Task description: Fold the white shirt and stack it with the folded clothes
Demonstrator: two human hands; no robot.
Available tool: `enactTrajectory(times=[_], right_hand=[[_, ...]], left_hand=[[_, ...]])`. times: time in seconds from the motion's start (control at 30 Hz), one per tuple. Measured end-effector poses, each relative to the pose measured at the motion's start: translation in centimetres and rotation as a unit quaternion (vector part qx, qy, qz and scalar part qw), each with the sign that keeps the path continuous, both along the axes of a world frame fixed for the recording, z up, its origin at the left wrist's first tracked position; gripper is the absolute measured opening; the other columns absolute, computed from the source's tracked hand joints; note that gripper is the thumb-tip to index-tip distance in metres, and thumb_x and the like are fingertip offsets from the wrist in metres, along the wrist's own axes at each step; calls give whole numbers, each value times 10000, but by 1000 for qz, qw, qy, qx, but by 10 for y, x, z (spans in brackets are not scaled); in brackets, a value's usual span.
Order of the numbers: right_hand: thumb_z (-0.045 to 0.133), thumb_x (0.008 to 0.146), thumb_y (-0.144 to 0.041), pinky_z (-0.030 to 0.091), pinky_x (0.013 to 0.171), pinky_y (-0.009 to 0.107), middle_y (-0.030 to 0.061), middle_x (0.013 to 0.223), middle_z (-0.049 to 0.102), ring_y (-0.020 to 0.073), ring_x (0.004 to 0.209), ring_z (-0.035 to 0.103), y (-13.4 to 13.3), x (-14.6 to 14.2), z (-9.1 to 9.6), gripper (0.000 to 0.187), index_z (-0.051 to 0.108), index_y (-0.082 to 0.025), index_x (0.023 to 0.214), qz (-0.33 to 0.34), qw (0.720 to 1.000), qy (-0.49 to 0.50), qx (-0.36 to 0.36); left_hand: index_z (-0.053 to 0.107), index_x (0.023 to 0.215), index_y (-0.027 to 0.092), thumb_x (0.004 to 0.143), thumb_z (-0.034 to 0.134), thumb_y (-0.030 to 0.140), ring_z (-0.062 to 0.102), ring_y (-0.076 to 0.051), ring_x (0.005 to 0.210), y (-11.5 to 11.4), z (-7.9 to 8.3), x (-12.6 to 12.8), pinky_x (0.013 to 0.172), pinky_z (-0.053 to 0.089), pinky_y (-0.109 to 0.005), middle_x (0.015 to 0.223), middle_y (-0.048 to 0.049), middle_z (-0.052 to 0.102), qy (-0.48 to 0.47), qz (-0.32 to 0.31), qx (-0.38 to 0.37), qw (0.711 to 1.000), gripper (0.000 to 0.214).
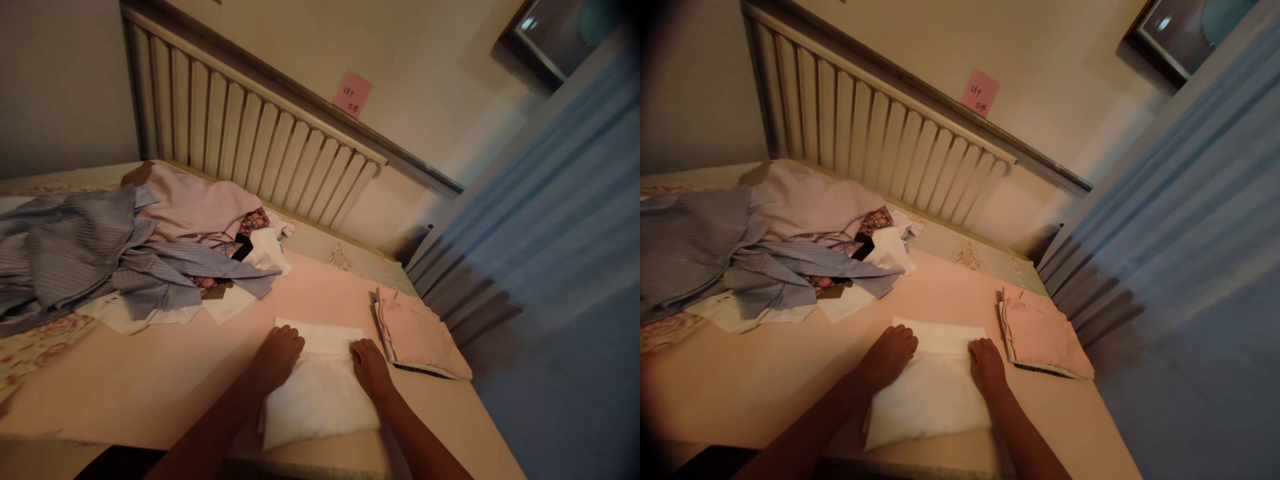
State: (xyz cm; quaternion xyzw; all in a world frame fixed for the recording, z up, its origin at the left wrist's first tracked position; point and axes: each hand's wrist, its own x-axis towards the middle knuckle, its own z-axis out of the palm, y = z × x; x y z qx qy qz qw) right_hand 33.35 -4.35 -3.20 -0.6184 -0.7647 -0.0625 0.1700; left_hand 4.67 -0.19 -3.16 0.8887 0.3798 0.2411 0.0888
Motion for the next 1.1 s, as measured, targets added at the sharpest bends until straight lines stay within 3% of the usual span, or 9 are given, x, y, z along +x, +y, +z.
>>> enactTrajectory(times=[0.07, 0.13, 0.27, 0.53, 0.63, 0.77, 0.87, 0.97, 1.1], right_hand=[[427, 730, -40, 364, 731, 264, 32, 755, 584, 173, 791, 516, 2, 1, 2, 213, 571, -197, 740, -15, 999, 39, -29], [422, 693, -51, 370, 693, 243, 12, 721, 602, 156, 748, 540, 7, 4, 4, 217, 576, -203, 703, -28, 996, 63, -53], [429, 743, -146, 351, 569, 224, -22, 632, 612, 134, 601, 548, 22, 11, 5, 190, 594, -217, 683, -55, 992, 80, -75], [509, 656, -150, 394, 586, 230, -13, 680, 630, 146, 633, 567, 38, 18, -1, 152, 613, -203, 753, -104, 987, 93, -83], [535, 624, -122, 388, 565, 216, -23, 652, 638, 134, 606, 571, 44, 21, -3, 165, 627, -199, 737, -112, 984, 93, -101], [559, 591, -94, 364, 552, 211, -33, 591, 620, 125, 576, 553, 49, 24, -3, 120, 615, -194, 627, -109, 985, 77, -111], [536, 651, -117, 354, 562, 229, -22, 597, 604, 133, 586, 540, 46, 23, -2, 105, 597, -196, 618, -116, 987, 61, -88], [483, 731, -140, 370, 611, 263, 19, 694, 620, 166, 669, 553, 37, 16, -5, 135, 601, -196, 695, -138, 988, 45, -43], [461, 787, -142, 405, 720, 316, 77, 800, 633, 213, 795, 563, 24, 5, -10, 158, 612, -188, 781, -154, 988, 26, 9]], left_hand=[[549, 759, 198, 888, 529, 258, 511, -194, 858, 1, 4, -2, 781, 370, -323, 843, -32, 599, -68, 38, -25, 997, 144], [536, 759, 198, 927, 454, 297, 523, -184, 867, 5, 8, -5, 806, 376, -309, 835, -35, 597, -119, 122, -58, 984, 211], [535, 777, 209, 919, 385, 250, 563, -161, 807, 14, 11, -13, 712, 372, -277, 821, -19, 625, -102, 240, -192, 946, 211], [585, 768, 226, 820, 493, 300, 610, -177, 757, 18, 5, -14, 612, 360, -258, 769, -12, 672, -63, 240, -286, 926, 129], [594, 875, 234, 821, 494, 331, 625, -192, 787, 17, 3, -12, 639, 392, -271, 821, -24, 684, -69, 234, -294, 924, 149], [579, 1019, 235, 768, 532, 208, 627, -165, 820, 17, 3, -9, 712, 421, -256, 844, -1, 682, -83, 204, -288, 932, 257], [547, 1124, 246, 779, 503, 138, 627, -151, 889, 14, 2, -6, 786, 429, -252, 930, 2, 685, -107, 176, -255, 945, 364], [517, 1200, 238, 832, 464, 132, 614, -170, 983, 12, -7, -1, 867, 431, -283, 1047, -29, 677, -126, 150, -171, 966, 387], [507, 1242, 196, 867, 429, 143, 611, -204, 985, 12, -26, 3, 897, 438, -326, 1031, -71, 681, -94, 169, -106, 975, 386]])
